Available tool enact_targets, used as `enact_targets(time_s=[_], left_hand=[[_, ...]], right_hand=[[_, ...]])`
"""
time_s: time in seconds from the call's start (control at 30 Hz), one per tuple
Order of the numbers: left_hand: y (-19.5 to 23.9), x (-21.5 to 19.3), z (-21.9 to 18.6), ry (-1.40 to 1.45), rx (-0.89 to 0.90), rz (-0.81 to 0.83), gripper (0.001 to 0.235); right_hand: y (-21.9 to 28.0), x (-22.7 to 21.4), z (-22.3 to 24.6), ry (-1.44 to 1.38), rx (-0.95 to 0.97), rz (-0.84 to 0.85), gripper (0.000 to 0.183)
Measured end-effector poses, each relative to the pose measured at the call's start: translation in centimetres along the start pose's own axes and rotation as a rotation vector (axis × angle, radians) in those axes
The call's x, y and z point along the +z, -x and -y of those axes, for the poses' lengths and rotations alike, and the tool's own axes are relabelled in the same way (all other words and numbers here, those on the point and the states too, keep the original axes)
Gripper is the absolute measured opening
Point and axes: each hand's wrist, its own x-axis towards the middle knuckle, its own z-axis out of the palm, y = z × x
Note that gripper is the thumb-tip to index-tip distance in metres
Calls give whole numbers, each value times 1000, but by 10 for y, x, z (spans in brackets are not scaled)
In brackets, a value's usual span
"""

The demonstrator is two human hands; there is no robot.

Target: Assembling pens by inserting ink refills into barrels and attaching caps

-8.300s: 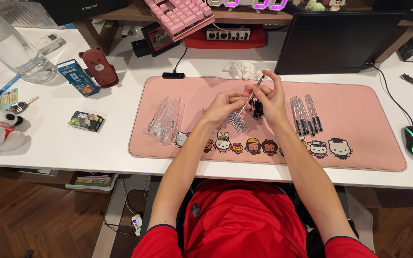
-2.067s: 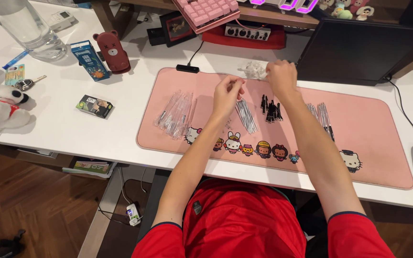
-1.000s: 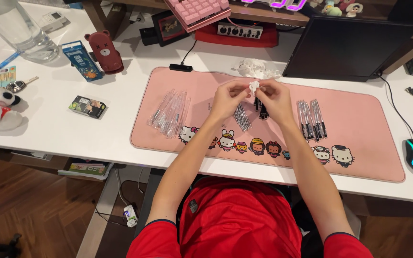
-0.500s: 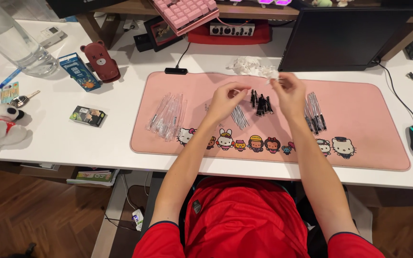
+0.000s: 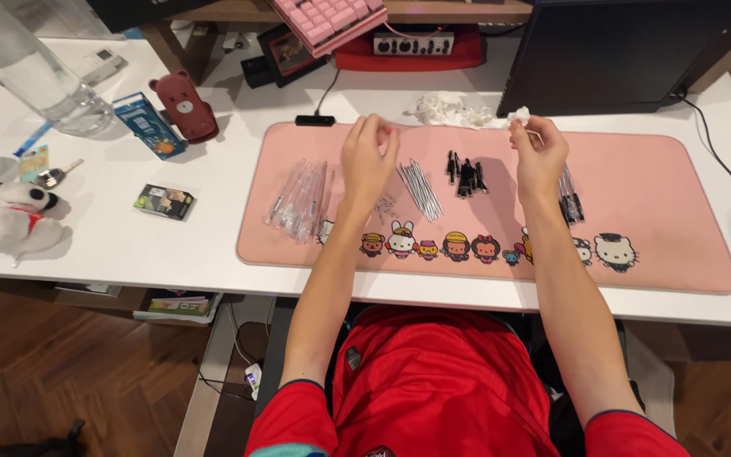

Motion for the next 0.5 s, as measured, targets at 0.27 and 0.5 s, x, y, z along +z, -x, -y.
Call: enact_targets(time_s=[0.27,0.5], left_hand=[[33,-50,37,-877,-106,381,31],[50,-54,73,-1109,-60,550,27]], right_hand=[[1,1,1,-12,13,12,13],[-4,4,-11,-35,-25,49,16]])
